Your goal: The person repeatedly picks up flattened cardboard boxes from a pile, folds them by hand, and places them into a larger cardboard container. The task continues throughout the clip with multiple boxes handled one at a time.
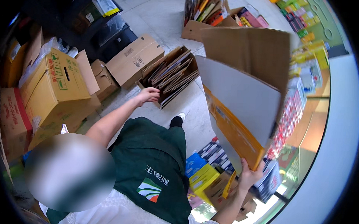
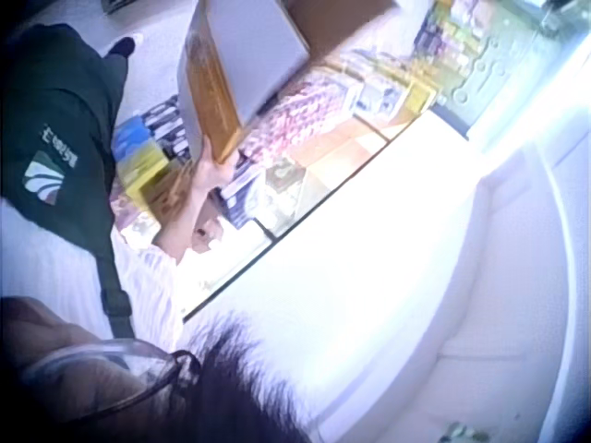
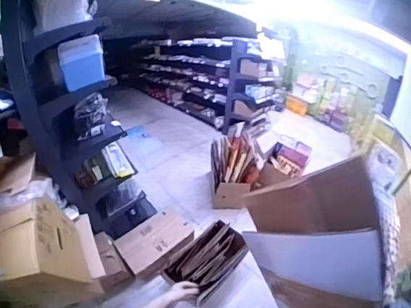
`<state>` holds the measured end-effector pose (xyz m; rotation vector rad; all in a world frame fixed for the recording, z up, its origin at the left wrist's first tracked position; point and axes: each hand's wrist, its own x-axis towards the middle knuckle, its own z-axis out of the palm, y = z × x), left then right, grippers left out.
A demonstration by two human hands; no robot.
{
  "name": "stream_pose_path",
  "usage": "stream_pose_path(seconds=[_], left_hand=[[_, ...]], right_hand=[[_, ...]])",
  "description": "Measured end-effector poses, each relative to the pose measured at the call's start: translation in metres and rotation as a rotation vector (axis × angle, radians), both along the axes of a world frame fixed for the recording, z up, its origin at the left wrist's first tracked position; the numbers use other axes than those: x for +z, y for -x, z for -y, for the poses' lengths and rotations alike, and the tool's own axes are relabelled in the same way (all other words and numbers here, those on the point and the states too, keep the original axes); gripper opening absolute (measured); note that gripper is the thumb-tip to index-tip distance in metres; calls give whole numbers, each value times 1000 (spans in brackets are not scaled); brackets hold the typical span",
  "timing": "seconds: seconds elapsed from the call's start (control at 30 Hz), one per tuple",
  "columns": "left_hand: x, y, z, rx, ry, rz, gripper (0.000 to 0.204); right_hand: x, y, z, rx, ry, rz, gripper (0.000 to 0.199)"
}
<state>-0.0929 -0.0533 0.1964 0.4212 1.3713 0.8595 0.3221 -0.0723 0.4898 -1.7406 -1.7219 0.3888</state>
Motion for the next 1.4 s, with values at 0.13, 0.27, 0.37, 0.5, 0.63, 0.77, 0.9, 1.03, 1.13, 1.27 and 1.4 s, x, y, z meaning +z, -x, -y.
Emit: stream_pose_path(seconds=[0.13, 0.27, 0.37, 0.5, 0.63, 0.77, 0.9, 1.03, 1.13, 1.27, 1.4], left_hand=[[-36, 49, -10, 340, 211, -116, 29], [-59, 72, -30, 444, 263, -331, 39], [-93, 81, -42, 384, 177, -587, 52], [-114, 97, -84, 128, 156, -827, 61], [-139, 115, -119, -61, 251, -970, 67], [-162, 132, -150, -311, 308, -863, 59], [-204, 131, -152, -493, 348, -709, 57], [-265, 100, -127, -305, 182, -724, 51], [-276, 65, -125, -145, 207, -736, 50], [-283, 20, -120, 3, 265, -749, 49], [-286, -17, -128, 12, 269, -725, 48]], right_hand=[[-22, 5, -136, 250, 18, 255, 33], [-45, 40, -256, 473, -7, 344, 33], [-63, 80, -318, 571, -20, 372, 31], [-87, 128, -367, 705, -99, 572, 32], [-105, 197, -397, 856, -207, 735, 38], [-126, 266, -416, 1000, -296, 824, 38], [-165, 309, -421, 1094, -320, 901, 34], [-207, 328, -433, 1291, -320, 911, 25], [-235, 321, -430, 1445, -295, 955, 18], [-256, 294, -423, 1711, -297, 995, 21], [-260, 256, -425, 1759, -107, 1134, 23]])
